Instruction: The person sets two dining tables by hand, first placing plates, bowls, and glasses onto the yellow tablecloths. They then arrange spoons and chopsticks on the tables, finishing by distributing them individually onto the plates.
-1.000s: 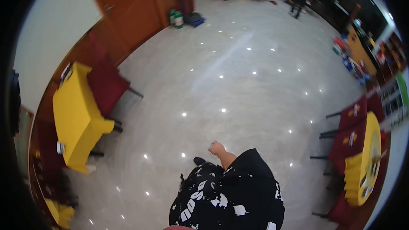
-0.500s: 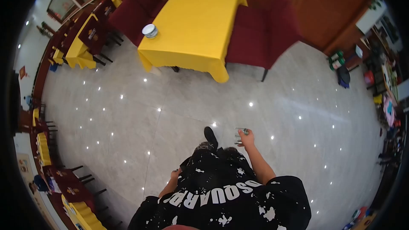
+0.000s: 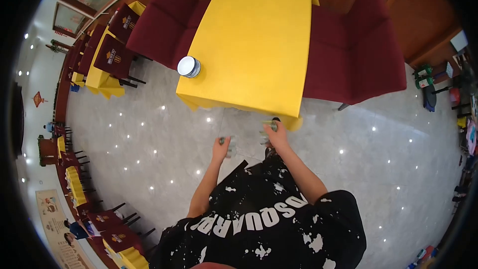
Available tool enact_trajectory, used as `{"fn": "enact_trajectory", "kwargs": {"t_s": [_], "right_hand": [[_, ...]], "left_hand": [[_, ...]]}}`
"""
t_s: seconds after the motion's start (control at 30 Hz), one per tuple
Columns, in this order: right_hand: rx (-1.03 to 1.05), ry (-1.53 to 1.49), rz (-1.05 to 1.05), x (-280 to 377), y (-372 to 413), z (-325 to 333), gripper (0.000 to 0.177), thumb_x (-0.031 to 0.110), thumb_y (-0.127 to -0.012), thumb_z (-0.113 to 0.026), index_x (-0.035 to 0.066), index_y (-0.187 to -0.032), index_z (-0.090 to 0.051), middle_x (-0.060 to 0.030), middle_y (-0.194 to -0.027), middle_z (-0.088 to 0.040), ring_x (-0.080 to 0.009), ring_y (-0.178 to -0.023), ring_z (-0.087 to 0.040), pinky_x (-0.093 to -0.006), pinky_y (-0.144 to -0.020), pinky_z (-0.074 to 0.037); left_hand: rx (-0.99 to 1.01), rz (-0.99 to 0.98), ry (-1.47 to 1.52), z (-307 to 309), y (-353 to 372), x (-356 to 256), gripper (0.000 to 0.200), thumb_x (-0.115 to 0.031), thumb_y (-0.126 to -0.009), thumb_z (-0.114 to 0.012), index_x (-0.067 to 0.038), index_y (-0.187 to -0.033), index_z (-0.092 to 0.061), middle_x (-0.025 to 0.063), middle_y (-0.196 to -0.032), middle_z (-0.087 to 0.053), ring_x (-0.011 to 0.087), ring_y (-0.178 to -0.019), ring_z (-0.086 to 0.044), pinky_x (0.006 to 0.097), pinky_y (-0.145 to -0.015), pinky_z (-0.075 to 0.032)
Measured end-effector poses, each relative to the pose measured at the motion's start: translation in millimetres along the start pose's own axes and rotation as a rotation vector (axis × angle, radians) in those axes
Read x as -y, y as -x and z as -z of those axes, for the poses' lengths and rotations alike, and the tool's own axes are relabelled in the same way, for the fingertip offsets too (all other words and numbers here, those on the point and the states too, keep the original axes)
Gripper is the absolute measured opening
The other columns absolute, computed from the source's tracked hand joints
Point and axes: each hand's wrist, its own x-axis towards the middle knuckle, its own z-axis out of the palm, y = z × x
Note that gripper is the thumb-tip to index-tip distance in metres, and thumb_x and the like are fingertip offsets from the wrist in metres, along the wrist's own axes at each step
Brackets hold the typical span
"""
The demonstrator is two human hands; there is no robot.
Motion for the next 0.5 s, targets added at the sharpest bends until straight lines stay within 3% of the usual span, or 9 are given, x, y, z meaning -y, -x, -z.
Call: {"fn": "enact_trajectory", "kwargs": {"t_s": [0.07,0.13,0.27,0.37,0.43,0.5], "right_hand": [[0.027,0.045,0.02,39.7,-47.8,-35.8,0.063,0.035,-0.086,-0.072,0.0,-0.132,-0.048,-0.0119,-0.103,-0.063,-0.0192,-0.076,-0.066,-0.0304,-0.043,-0.055],[0.006,0.109,0.062,82.1,-88.5,-72.1,0.062,0.037,-0.085,-0.072,0.001,-0.129,-0.05,-0.015,-0.105,-0.063,-0.0235,-0.08,-0.067,-0.0345,-0.05,-0.056],[-0.236,0.442,0.351,113.5,-178.8,-151.8,0.063,0.04,-0.082,-0.073,0.003,-0.129,-0.052,-0.0215,-0.11,-0.064,-0.0334,-0.092,-0.067,-0.0428,-0.072,-0.056],[-0.319,0.485,0.377,149.7,-222.1,-201.2,0.063,0.041,-0.081,-0.071,0.004,-0.128,-0.053,-0.0235,-0.109,-0.064,-0.0385,-0.098,-0.065,-0.0447,-0.084,-0.051],[-0.338,0.565,0.327,165.4,-241.7,-231.2,0.062,0.045,-0.084,-0.066,0.005,-0.127,-0.051,-0.0234,-0.112,-0.063,-0.0358,-0.105,-0.062,-0.0476,-0.082,-0.052],[-0.382,0.6,0.204,178.2,-257.1,-258.6,0.045,0.039,-0.085,-0.064,0.004,-0.112,-0.059,-0.0223,-0.098,-0.066,-0.036,-0.089,-0.066,-0.0485,-0.073,-0.054]], "left_hand": [[-0.045,-0.009,0.031,-5.8,-64.0,-31.9,0.06,-0.048,-0.083,-0.071,0.002,-0.115,-0.057,0.018,-0.088,-0.066,0.0236,-0.066,-0.068,0.0356,-0.046,-0.055],[-0.087,0.022,0.043,-4.1,-109.5,-87.9,0.056,-0.046,-0.084,-0.071,0.001,-0.113,-0.058,0.018,-0.087,-0.066,0.0264,-0.065,-0.067,0.0359,-0.053,-0.055],[-0.17,-0.2,-0.238,4.7,-203.7,-166.5,0.058,-0.047,-0.084,-0.069,-0.001,-0.117,-0.058,0.0215,-0.097,-0.067,0.0376,-0.083,-0.067,0.0423,-0.074,-0.054],[-0.212,-0.28,-0.438,11.1,-277.0,-196.4,0.059,-0.048,-0.084,-0.068,-0.001,-0.118,-0.058,0.0233,-0.107,-0.066,0.0409,-0.096,-0.065,0.046,-0.082,-0.051],[-0.193,-0.34,-0.51,11.3,-320.6,-207.8,0.059,-0.048,-0.085,-0.067,-0.001,-0.119,-0.057,0.0234,-0.113,-0.064,0.0415,-0.099,-0.063,0.0471,-0.085,-0.05],[-0.203,-0.526,-0.557,11.7,-368.0,-190.7,0.062,-0.05,-0.086,-0.063,-0.001,-0.123,-0.055,0.0224,-0.114,-0.064,0.0403,-0.098,-0.064,0.0467,-0.085,-0.051]]}}
